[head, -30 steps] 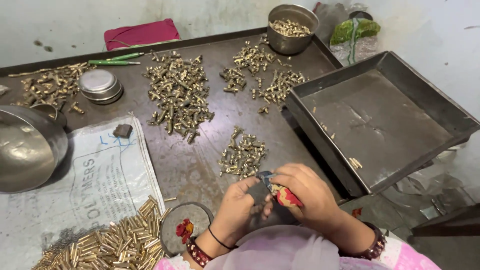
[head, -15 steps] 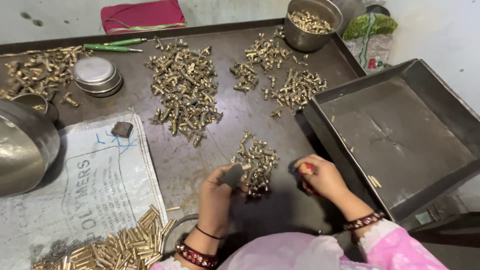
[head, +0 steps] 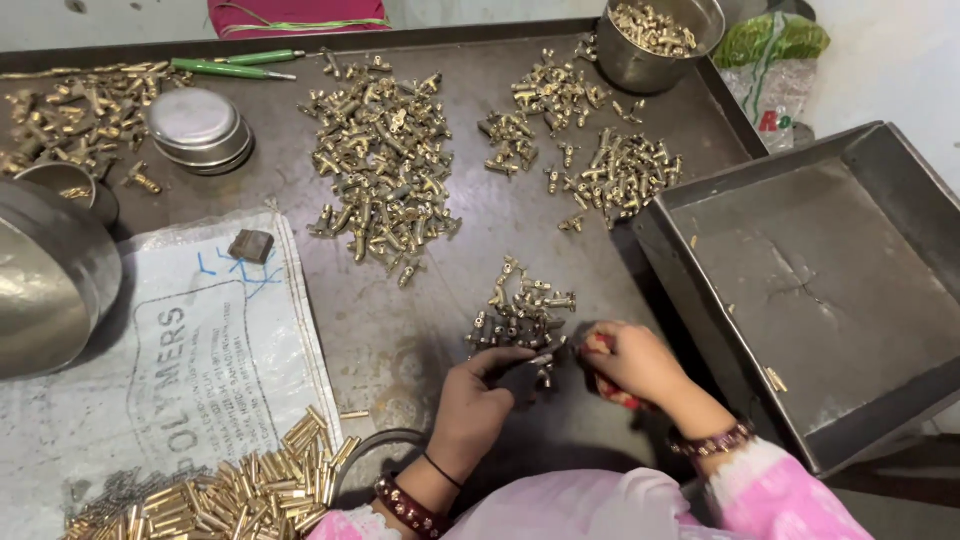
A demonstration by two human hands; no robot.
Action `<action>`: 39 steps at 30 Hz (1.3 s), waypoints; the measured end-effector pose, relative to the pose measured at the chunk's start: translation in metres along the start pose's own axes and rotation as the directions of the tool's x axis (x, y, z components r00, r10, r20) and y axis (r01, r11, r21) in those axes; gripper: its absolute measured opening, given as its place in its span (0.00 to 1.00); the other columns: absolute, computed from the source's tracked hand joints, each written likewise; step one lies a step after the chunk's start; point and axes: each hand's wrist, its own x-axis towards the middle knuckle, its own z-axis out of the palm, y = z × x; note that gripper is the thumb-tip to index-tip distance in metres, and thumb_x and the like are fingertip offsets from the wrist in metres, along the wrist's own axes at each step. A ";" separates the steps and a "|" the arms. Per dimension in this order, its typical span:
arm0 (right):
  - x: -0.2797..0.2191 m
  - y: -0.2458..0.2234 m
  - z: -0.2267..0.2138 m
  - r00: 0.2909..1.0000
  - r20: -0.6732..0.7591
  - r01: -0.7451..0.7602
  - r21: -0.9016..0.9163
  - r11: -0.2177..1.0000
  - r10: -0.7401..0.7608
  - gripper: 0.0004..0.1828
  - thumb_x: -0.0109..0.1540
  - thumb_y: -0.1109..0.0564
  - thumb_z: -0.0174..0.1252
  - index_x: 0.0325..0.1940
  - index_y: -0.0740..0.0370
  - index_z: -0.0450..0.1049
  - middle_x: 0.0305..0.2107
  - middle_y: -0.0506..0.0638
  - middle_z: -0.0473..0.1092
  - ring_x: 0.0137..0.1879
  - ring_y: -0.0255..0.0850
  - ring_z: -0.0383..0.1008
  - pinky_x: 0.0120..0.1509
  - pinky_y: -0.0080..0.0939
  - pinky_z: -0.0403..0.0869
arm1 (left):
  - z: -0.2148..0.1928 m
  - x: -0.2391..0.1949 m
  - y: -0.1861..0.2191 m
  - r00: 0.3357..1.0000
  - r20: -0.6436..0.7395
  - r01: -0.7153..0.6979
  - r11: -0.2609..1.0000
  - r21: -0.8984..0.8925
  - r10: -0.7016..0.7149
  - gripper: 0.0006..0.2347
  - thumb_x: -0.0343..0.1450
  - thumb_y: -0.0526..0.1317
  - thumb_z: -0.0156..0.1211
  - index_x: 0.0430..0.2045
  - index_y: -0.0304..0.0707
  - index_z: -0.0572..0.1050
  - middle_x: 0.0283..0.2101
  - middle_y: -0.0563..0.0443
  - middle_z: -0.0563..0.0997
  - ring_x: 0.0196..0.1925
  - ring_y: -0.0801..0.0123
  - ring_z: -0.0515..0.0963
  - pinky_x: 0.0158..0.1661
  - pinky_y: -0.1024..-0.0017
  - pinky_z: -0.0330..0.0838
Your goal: The person sits at a metal workbench covered with small brass fittings. They pick up fittings one at a time, rub each with a red cloth and a dark abrasive block, and place the handled pieces onto a metal tray or into piles on the bench.
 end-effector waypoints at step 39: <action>0.022 0.131 -0.101 0.812 -0.293 -0.571 -0.222 0.791 0.504 0.20 0.58 0.38 0.64 0.47 0.48 0.85 0.47 0.56 0.78 0.54 0.54 0.77 0.58 0.53 0.75 | -0.096 0.133 0.090 0.803 -0.019 -0.107 0.176 0.979 0.596 0.20 0.60 0.33 0.63 0.47 0.36 0.79 0.57 0.33 0.74 0.57 0.41 0.74 0.53 0.54 0.71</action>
